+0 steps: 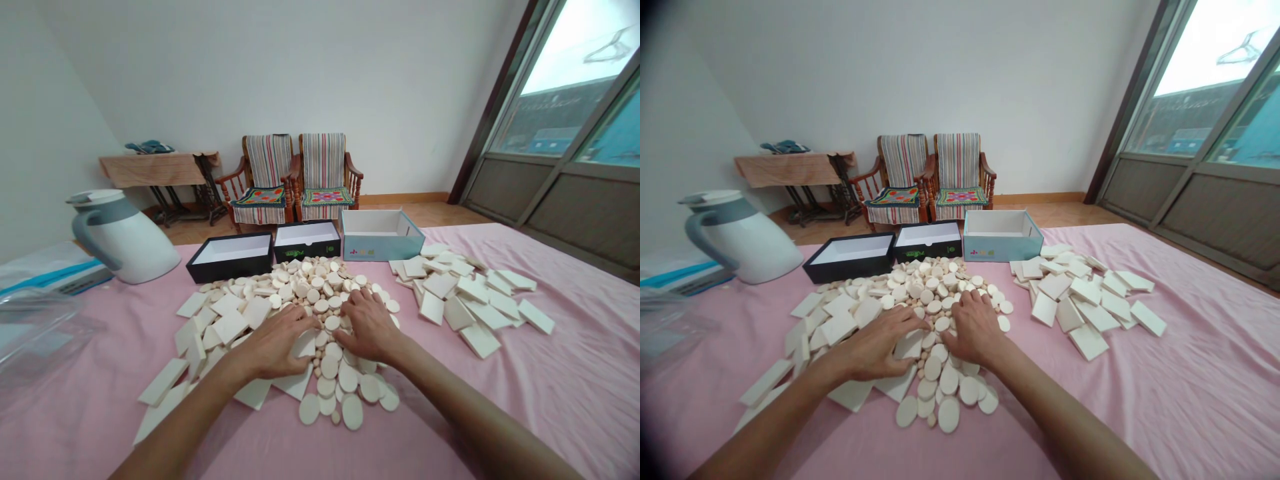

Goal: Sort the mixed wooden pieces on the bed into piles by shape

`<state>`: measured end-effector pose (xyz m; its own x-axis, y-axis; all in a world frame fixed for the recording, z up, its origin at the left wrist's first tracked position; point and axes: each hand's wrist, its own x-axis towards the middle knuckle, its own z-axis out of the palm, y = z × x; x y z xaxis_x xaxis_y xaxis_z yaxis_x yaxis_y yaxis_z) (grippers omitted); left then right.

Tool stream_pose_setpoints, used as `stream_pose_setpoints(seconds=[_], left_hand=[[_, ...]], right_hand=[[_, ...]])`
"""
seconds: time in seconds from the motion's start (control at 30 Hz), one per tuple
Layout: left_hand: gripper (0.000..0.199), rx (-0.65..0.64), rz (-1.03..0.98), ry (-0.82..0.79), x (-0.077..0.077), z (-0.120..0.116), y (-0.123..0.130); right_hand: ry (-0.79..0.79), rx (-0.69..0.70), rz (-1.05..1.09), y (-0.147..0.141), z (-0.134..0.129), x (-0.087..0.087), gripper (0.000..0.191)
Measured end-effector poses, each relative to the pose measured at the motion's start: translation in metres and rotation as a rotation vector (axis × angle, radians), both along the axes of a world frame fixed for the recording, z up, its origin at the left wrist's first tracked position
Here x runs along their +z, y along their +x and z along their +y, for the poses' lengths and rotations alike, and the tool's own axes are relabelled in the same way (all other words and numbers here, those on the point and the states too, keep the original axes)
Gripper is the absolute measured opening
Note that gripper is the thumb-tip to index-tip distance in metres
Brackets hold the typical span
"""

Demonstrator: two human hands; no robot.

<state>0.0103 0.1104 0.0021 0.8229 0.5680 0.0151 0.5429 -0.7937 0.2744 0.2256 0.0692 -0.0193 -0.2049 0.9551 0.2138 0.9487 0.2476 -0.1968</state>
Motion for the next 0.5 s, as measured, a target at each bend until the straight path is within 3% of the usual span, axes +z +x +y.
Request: stream_pose_setpoints(seconds=[0.27,0.5], left_hand=[[0.03,-0.002,0.022,-0.002,-0.001,0.001,0.0],[0.028,0.01,-0.033,-0.049,-0.007,0.005,-0.001]], right_hand=[[-0.129,-0.027,-0.062,-0.01,0.011,0.002,0.042],[-0.176,-0.146,0.21,-0.013,0.011,0.006,0.024]])
